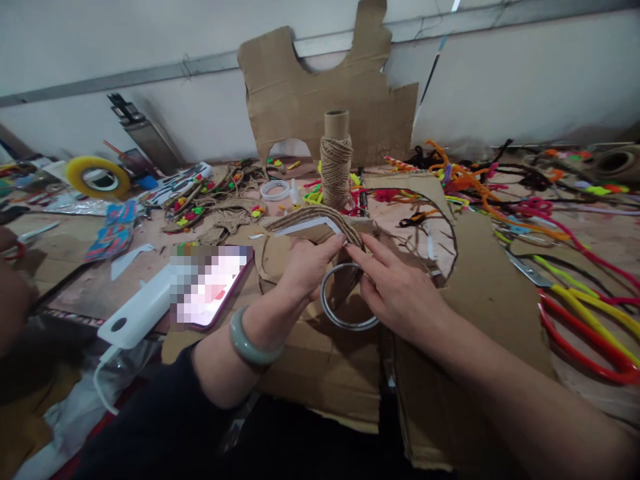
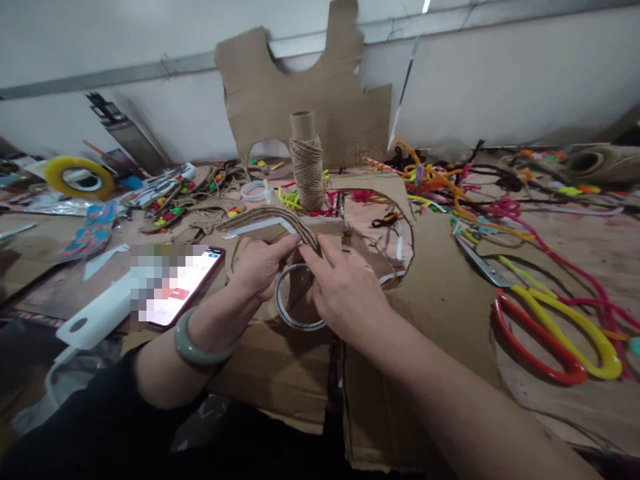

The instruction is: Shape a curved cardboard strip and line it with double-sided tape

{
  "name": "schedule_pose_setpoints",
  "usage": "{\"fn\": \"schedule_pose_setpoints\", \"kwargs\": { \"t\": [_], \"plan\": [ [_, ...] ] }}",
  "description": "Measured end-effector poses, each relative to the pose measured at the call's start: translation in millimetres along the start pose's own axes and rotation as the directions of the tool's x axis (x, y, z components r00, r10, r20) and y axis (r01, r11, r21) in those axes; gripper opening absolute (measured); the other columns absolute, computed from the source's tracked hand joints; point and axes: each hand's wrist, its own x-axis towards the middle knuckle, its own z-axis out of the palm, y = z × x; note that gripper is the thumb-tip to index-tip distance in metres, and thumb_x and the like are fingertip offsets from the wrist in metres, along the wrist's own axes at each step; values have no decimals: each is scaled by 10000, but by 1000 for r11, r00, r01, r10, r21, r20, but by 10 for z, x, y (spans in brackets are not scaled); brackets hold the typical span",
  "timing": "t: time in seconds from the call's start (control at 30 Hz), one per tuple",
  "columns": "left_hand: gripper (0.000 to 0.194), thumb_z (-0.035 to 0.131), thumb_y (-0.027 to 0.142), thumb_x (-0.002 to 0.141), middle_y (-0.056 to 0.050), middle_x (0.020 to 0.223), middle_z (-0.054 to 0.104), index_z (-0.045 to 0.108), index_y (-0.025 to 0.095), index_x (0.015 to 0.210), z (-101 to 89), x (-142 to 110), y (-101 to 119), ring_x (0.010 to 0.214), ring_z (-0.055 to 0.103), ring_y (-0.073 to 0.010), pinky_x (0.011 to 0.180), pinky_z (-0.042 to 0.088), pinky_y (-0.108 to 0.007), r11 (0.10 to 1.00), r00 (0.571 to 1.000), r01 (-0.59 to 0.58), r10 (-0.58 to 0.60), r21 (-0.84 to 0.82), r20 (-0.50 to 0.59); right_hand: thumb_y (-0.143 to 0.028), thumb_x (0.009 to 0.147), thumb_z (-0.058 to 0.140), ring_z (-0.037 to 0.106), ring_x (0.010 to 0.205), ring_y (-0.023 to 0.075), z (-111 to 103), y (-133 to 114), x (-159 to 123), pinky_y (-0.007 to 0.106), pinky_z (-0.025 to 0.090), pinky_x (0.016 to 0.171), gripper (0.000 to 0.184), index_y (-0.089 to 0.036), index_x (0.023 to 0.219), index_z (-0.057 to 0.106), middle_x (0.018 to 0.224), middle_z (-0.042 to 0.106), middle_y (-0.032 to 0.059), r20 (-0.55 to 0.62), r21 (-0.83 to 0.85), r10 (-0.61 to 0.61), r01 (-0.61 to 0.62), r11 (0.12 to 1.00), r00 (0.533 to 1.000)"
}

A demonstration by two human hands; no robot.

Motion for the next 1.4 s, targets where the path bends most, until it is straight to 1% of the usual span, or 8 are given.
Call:
{"fn": "schedule_pose_setpoints", "kwargs": {
  "t": [0.07, 0.2, 0.37, 0.43, 0.73, 1.0, 1.13, 1.4],
  "plan": [
    [361, 651, 207, 741, 68, 436, 358, 455, 174, 439, -23, 49, -53, 430, 284, -58, 440, 284, -233, 999, 1000, -26, 25, 42, 16, -149, 857, 421, 675, 971, 269, 5, -7, -1, 422, 577, 760, 480, -160, 1318, 556, 1347, 569, 158, 2, 24, 5, -6, 1000, 1000],
    [281, 660, 312, 727, 59, 507, 436, 519, 173, 527, -55, 121, -158, 460, 338, -59, 468, 325, -224, 993, 993, -117, 117, 6, -19, -130, 862, 410, 655, 1063, 283, 26, -10, -14, 452, 574, 817, 495, -138, 1342, 530, 1371, 556, 161, -11, 113, 39, -38, 993, 999],
    [354, 696, 388, 685, 63, 474, 394, 474, 180, 504, -70, 117, -192, 438, 308, -57, 428, 265, -231, 998, 994, -59, 61, 19, -91, -102, 871, 385, 630, 1132, 275, 50, 18, -10, 477, 545, 916, 461, -131, 1288, 579, 1300, 618, 147, -38, 195, 46, -37, 980, 998],
    [375, 698, 401, 687, 61, 463, 390, 463, 182, 493, -72, 93, -163, 434, 306, -58, 427, 254, -235, 999, 996, -46, 47, 13, -73, -91, 871, 374, 648, 1096, 266, 49, 36, 1, 469, 553, 905, 453, -134, 1263, 598, 1230, 658, 139, -47, 199, 27, -17, 980, 999],
    [371, 669, 196, 704, 43, 397, 357, 469, 181, 393, -58, -26, 5, 437, 272, -69, 425, 222, -247, 996, 991, 34, -43, 77, 127, -74, 859, 390, 652, 1065, 215, 39, 103, 6, 410, 558, 899, 440, -191, 1219, 615, 1199, 664, 100, -44, 254, 59, -46, 966, 997],
    [477, 670, 209, 727, 64, 344, 253, 384, 186, 346, -24, -39, 42, 385, 230, -52, 398, 163, -241, 984, 999, 37, -33, 173, -26, -89, 848, 402, 656, 1069, 227, 19, 99, 23, 421, 547, 907, 432, -150, 1240, 575, 1186, 677, 110, -45, 261, 27, -15, 965, 999],
    [541, 665, 333, 757, 53, 319, 272, 352, 204, 336, -43, -7, 0, 341, 239, -57, 370, 147, -247, 976, 997, 53, -41, 210, -63, -108, 844, 419, 684, 985, 236, 23, 100, 28, 427, 564, 855, 375, -138, 1171, 600, 1106, 706, 113, -69, 249, 21, -3, 968, 997],
    [519, 646, 282, 779, 47, 333, 297, 373, 194, 346, -38, -51, 61, 385, 258, -61, 402, 206, -236, 988, 1000, 26, -26, 150, -2, -109, 863, 411, 682, 954, 225, 26, 98, 12, 409, 560, 843, 350, -169, 1125, 635, 1049, 711, 100, -106, 254, 76, -47, 966, 991]
  ]
}}
